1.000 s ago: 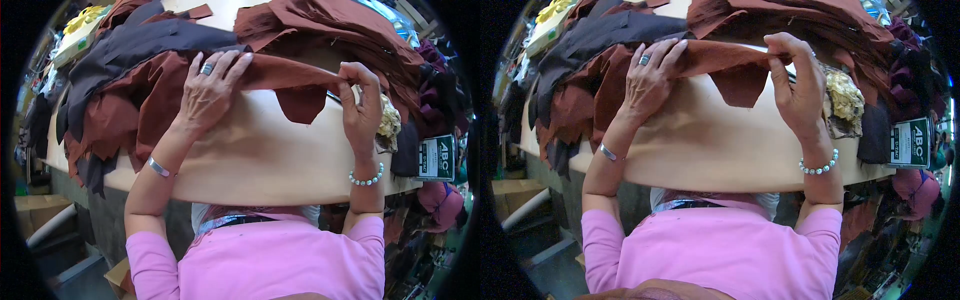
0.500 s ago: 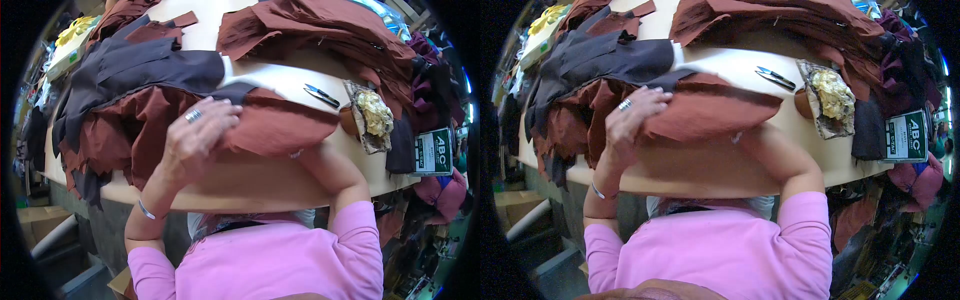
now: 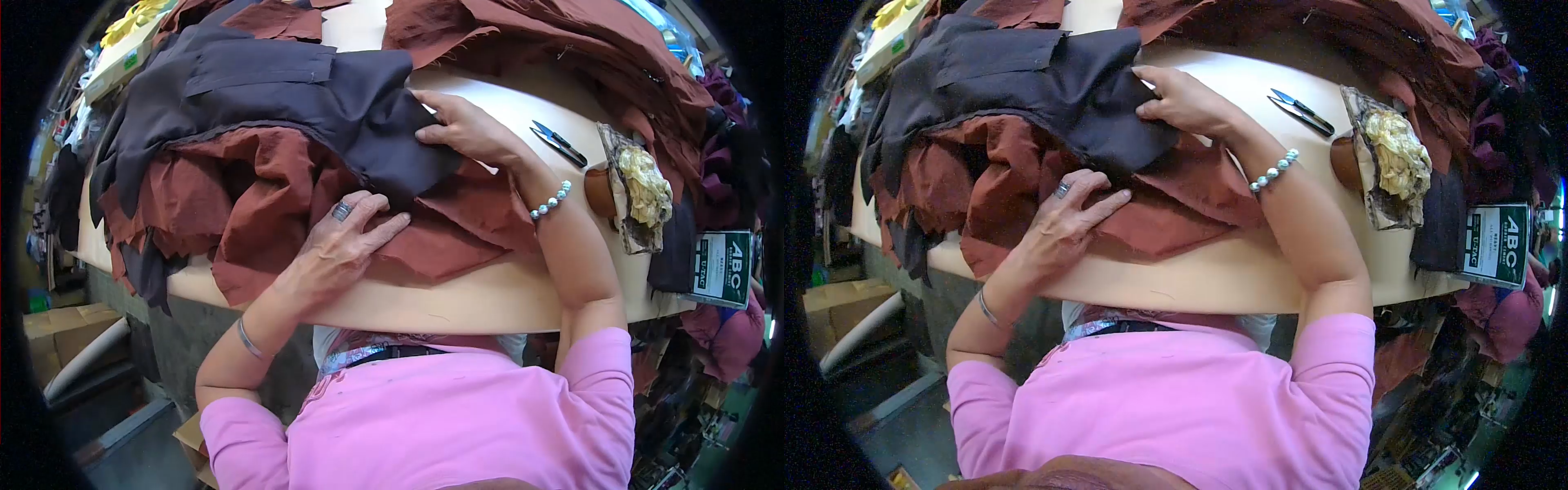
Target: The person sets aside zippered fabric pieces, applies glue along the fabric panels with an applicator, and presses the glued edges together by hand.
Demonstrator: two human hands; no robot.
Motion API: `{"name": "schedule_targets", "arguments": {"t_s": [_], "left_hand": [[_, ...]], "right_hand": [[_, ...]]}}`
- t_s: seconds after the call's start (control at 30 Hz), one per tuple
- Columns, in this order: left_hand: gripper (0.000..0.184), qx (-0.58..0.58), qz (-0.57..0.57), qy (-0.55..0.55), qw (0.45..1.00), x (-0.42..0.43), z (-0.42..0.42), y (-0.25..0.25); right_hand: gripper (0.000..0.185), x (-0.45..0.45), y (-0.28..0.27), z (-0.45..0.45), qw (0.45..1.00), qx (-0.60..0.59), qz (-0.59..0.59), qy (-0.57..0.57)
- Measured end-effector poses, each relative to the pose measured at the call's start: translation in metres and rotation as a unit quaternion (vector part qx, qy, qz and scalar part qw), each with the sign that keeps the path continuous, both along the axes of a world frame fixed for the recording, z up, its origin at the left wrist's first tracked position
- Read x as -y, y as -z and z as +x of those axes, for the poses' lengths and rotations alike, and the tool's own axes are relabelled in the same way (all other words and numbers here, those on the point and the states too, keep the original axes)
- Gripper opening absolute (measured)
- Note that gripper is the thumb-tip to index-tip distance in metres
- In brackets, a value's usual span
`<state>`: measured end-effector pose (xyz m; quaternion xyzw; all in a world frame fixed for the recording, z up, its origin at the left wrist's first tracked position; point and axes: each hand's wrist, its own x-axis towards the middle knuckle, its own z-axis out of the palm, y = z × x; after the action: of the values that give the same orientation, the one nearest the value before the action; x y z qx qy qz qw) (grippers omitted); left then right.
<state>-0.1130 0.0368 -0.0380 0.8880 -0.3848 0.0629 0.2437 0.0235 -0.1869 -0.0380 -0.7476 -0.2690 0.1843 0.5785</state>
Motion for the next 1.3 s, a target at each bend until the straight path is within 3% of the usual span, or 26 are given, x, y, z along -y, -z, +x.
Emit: {"name": "schedule_targets", "arguments": {"t_s": [0.13,0.2,0.3,0.4,0.5,0.6,0.63,0.77,0.9,1.0,1.07,1.1,1.2,1.23,1.3], "left_hand": [[0.041,0.024,-0.011,0.036,0.999,-0.004,0.024,0.005],[0.042,0.029,-0.053,0.058,0.996,-0.004,0.045,0.015],[0.052,0.014,-0.043,0.048,0.998,0.006,0.061,0.009],[0.059,-0.006,-0.003,0.051,0.999,0.008,0.080,0.017],[0.059,0.062,0.076,0.077,0.992,-0.002,0.102,0.017],[0.037,0.109,0.074,0.021,0.991,-0.022,0.123,0.024],[0.032,0.166,0.118,0.015,0.979,-0.020,0.120,0.015],[0.034,0.264,0.111,0.144,0.947,0.022,0.064,-0.012],[0.031,0.070,-0.016,0.126,0.989,0.028,0.052,0.003],[0.029,-0.023,-0.073,0.119,0.990,0.021,0.044,0.001],[0.031,-0.087,-0.063,0.148,0.983,0.009,0.051,0.001],[0.041,-0.077,-0.059,0.166,0.981,0.007,0.049,0.004],[0.048,0.024,0.021,0.183,0.983,0.015,0.036,-0.014],[0.055,-0.039,0.011,0.184,0.982,0.014,0.034,-0.011],[0.046,-0.072,0.022,0.165,0.983,0.019,0.031,-0.016]], "right_hand": [[0.035,0.025,0.008,0.020,0.977,0.172,-0.115,0.051],[0.032,0.043,0.006,0.006,0.988,0.065,-0.100,0.095],[0.030,0.065,0.006,-0.009,0.983,0.057,-0.098,0.142],[0.032,0.075,0.020,-0.010,0.968,0.141,-0.133,0.160],[0.041,0.037,0.002,-0.035,0.839,0.250,-0.391,0.285],[0.045,0.030,0.022,-0.036,0.818,0.394,-0.293,0.301],[0.046,0.030,0.023,-0.035,0.818,0.391,-0.295,0.301],[0.049,0.031,0.021,-0.034,0.833,0.341,-0.308,0.310],[0.052,0.031,0.002,-0.045,0.881,0.249,-0.289,0.280],[0.051,0.035,0.021,-0.044,0.863,0.406,-0.195,0.230],[0.053,0.036,0.022,-0.041,0.874,0.357,-0.213,0.250],[0.054,0.036,0.021,-0.040,0.879,0.333,-0.222,0.260],[0.056,0.035,0.016,-0.042,0.889,0.295,-0.240,0.253],[0.056,0.036,0.013,-0.044,0.893,0.278,-0.253,0.247],[0.057,0.040,0.003,-0.053,0.898,0.244,-0.278,0.238]]}}
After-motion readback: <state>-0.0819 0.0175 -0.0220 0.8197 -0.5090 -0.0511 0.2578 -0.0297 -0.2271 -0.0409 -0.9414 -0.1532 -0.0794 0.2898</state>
